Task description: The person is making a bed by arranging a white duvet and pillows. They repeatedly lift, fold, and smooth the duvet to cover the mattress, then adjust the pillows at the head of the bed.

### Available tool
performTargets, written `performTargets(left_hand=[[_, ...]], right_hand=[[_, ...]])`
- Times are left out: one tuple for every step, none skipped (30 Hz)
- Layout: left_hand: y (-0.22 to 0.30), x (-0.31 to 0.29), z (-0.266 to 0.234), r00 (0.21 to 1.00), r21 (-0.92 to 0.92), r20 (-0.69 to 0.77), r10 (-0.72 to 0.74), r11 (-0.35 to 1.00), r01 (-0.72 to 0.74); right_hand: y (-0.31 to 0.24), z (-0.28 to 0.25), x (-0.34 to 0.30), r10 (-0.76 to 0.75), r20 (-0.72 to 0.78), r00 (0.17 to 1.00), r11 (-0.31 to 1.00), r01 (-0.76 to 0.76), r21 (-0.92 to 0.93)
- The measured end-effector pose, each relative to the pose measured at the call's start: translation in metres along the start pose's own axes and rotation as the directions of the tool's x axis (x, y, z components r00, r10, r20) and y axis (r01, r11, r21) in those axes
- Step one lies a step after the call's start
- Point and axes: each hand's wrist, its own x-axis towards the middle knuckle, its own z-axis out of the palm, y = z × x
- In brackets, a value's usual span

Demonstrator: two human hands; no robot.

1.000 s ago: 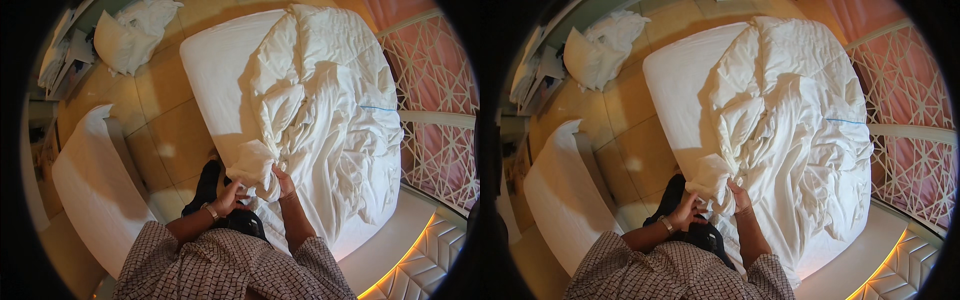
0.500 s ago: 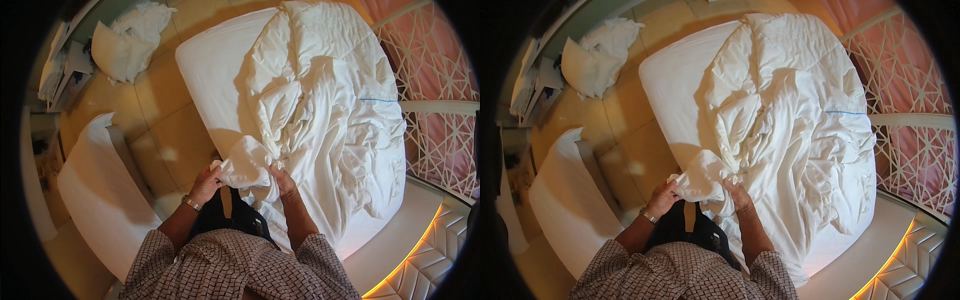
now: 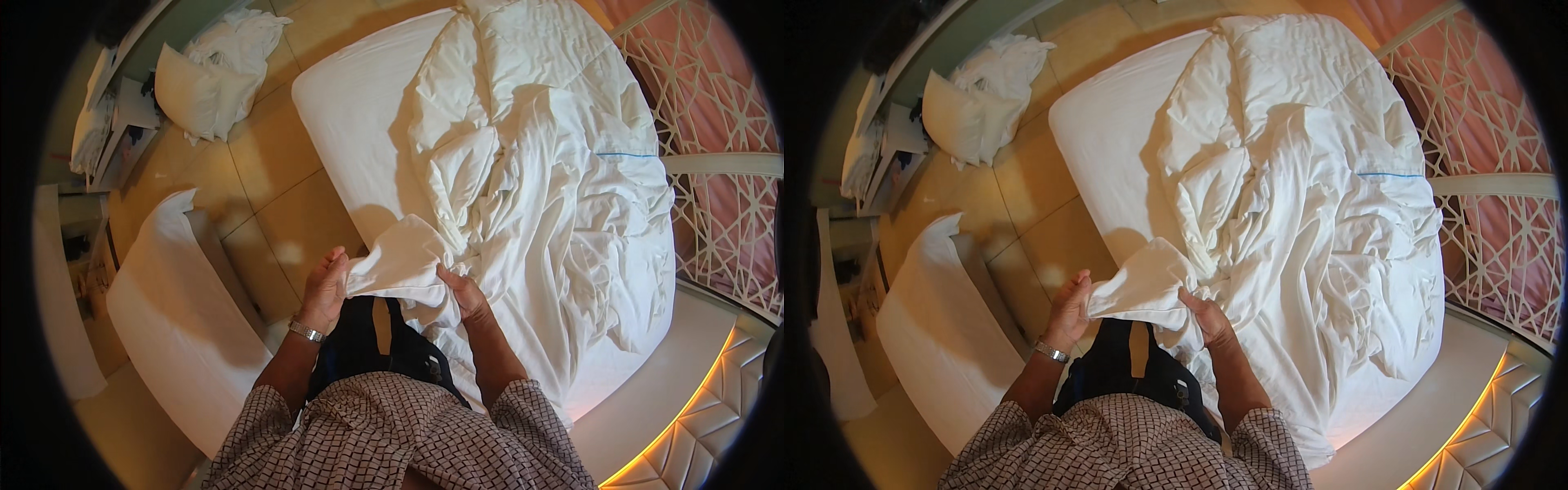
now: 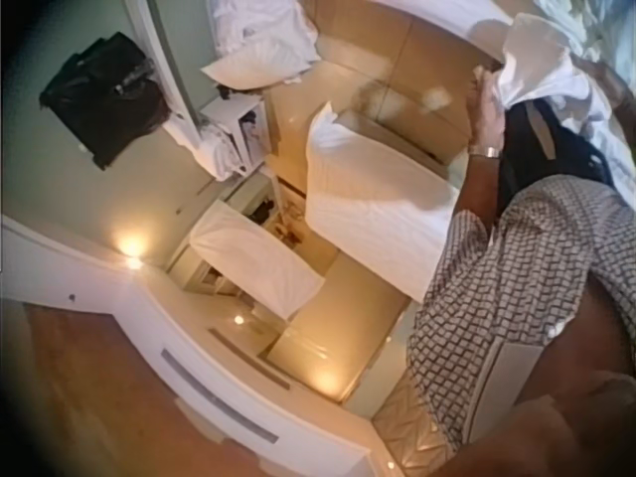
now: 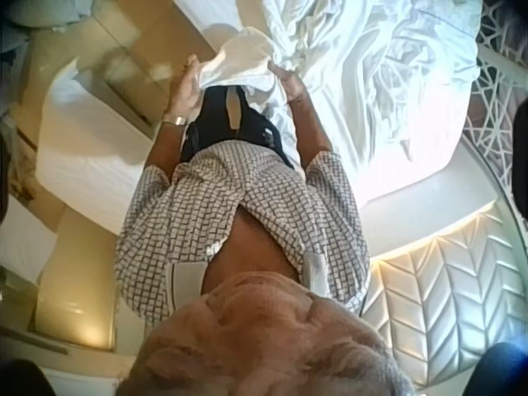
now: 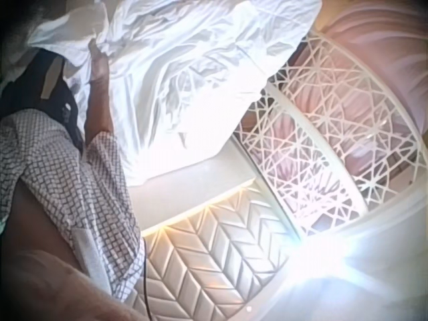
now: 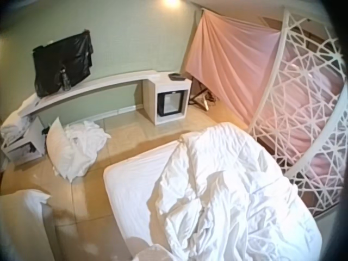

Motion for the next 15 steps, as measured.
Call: performTargets(left_hand=[[-0.004,0.003,-0.009,1.000,0.009,-0.011,0.016,1.000,-0.016],[-0.002,0.001,-0.004,0.999,0.041,-0.003,0.039,0.998,-0.039],[0.002,-0.004,0.005,0.998,0.070,0.005,0.062,0.996,-0.062],[0.006,-0.008,0.015,0.996,0.100,0.014,0.085,0.991,-0.086],[0.010,-0.012,0.023,0.994,0.127,0.033,0.104,0.986,-0.107],[0.015,-0.014,0.030,0.991,0.154,0.052,0.122,0.980,-0.129],[0.017,-0.015,0.034,0.988,0.180,0.072,0.140,0.972,-0.150],[0.018,-0.015,0.033,0.987,0.186,0.090,0.132,0.972,-0.147],[0.020,-0.016,0.032,0.986,0.191,0.108,0.125,0.971,-0.144],[0.021,-0.016,0.031,0.985,0.196,0.126,0.118,0.970,-0.141],[0.022,-0.015,0.031,0.985,0.301,0.125,0.119,0.942,-0.152],[0.022,-0.013,0.030,0.985,0.401,0.123,0.120,0.902,-0.160],[0.023,-0.011,0.031,0.985,0.497,0.121,0.122,0.852,-0.166],[0.026,-0.009,0.035,0.960,0.708,0.193,0.205,0.648,-0.281],[0.032,-0.008,0.044,0.923,0.852,0.280,0.263,0.374,-0.365]], right_hand=[[0.000,0.001,0.002,-0.005,-0.006,1.000,1.000,0.005,0.001],[0.001,0.001,0.004,-0.011,-0.014,1.000,1.000,0.011,0.002],[0.001,0.007,0.002,-0.004,0.010,1.000,0.998,0.004,0.056],[0.000,0.013,-0.002,0.001,0.035,0.999,0.994,-0.005,0.110],[0.000,0.017,-0.004,0.004,0.061,0.998,0.987,-0.014,0.163],[-0.001,0.016,-0.004,-0.032,0.057,0.998,0.999,0.034,-0.037],[-0.002,0.014,-0.005,-0.068,0.060,0.996,0.968,0.081,-0.236],[-0.004,0.017,-0.006,-0.098,0.073,0.992,0.896,0.120,-0.427],[-0.005,0.020,-0.009,-0.072,0.052,0.996,0.890,0.088,-0.447],[-0.006,0.024,-0.013,-0.045,0.031,0.998,0.883,0.054,-0.467],[-0.007,0.027,-0.016,-0.019,0.010,1.000,0.874,0.022,-0.486],[-0.006,0.024,-0.015,-0.019,0.013,1.000,0.930,0.022,-0.366],[-0.003,0.017,-0.012,-0.018,0.016,1.000,0.970,0.021,-0.241],[-0.001,0.011,-0.008,-0.016,0.021,1.000,0.994,0.018,-0.111],[0.001,0.007,-0.004,0.002,0.040,0.999,1.000,-0.001,-0.016]])
